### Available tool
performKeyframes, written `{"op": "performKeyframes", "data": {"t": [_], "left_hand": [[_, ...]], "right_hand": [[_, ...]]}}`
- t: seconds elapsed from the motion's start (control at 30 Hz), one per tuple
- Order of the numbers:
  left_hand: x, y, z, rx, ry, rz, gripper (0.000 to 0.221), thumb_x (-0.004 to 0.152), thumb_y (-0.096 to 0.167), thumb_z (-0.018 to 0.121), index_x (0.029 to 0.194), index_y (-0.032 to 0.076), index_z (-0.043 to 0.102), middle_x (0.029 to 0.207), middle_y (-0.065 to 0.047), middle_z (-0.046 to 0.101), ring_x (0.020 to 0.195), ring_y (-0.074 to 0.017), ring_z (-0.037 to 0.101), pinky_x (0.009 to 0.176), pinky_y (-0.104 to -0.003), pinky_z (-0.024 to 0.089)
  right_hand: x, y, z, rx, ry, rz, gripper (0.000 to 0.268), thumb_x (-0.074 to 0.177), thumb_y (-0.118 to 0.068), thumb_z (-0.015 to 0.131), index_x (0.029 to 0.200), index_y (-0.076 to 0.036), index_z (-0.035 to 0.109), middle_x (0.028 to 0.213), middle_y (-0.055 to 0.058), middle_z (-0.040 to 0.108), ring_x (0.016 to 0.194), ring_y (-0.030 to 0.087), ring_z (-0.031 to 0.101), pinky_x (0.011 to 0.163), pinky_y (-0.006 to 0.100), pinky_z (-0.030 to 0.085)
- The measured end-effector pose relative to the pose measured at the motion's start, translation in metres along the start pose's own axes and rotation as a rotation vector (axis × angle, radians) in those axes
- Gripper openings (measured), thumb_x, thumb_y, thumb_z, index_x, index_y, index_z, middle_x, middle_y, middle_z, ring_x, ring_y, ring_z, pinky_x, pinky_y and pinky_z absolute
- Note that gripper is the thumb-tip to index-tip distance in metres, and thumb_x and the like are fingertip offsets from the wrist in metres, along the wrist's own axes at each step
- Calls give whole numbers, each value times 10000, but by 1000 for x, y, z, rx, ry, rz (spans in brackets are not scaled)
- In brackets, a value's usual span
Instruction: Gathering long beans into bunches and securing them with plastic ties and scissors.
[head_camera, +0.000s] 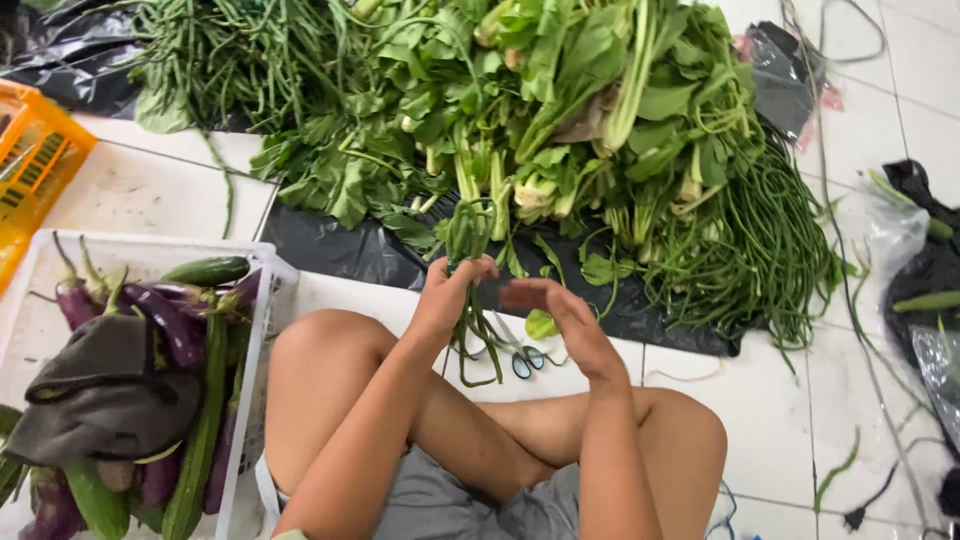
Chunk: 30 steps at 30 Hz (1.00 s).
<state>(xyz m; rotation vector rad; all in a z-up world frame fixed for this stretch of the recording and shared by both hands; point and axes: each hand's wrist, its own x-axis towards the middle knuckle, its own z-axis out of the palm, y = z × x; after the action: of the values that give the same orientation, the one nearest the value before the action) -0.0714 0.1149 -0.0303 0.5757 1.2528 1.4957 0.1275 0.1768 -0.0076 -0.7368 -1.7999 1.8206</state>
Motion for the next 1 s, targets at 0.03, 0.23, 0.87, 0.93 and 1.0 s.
{"op": "performKeyframes", "data": {"t": [0.03,0.23,0.87,0.93,1.0], "left_hand": [[-5,10,-1,-7,11,4,248,939,247,620,758,83,582,929,-137,651,989,-281,537,927,-469,417],[-32,61,-8,-76,31,-13,101,867,171,734,838,75,726,804,-60,576,872,-201,549,897,-377,433],[6,50,-83,287,864,584,717,945,336,730,1491,19,391,1408,-175,426,1306,-368,400,1122,-460,238],[11,43,-84,219,911,620,623,1001,319,662,1480,23,394,1409,-143,405,1332,-320,369,1126,-416,216],[22,34,-82,217,919,595,563,1022,289,638,1471,35,415,1386,-140,421,1316,-316,390,1148,-440,157]], "right_hand": [[5,-1,1,-4,-13,1,558,1100,-415,323,1398,-40,609,1309,194,700,1299,309,592,1110,472,405],[34,4,29,-290,-56,-138,478,1023,-140,532,1488,-36,495,1468,210,560,1387,354,498,1127,487,371],[171,35,181,-204,138,-73,201,1034,-173,603,1151,-10,617,998,135,639,971,180,541,867,428,524],[208,-7,193,-324,145,-45,195,1036,-237,587,970,-57,618,791,114,602,804,208,588,795,420,515],[262,-42,199,-344,130,-246,261,1077,-302,547,926,-103,620,777,54,607,727,187,592,760,389,501]]}}
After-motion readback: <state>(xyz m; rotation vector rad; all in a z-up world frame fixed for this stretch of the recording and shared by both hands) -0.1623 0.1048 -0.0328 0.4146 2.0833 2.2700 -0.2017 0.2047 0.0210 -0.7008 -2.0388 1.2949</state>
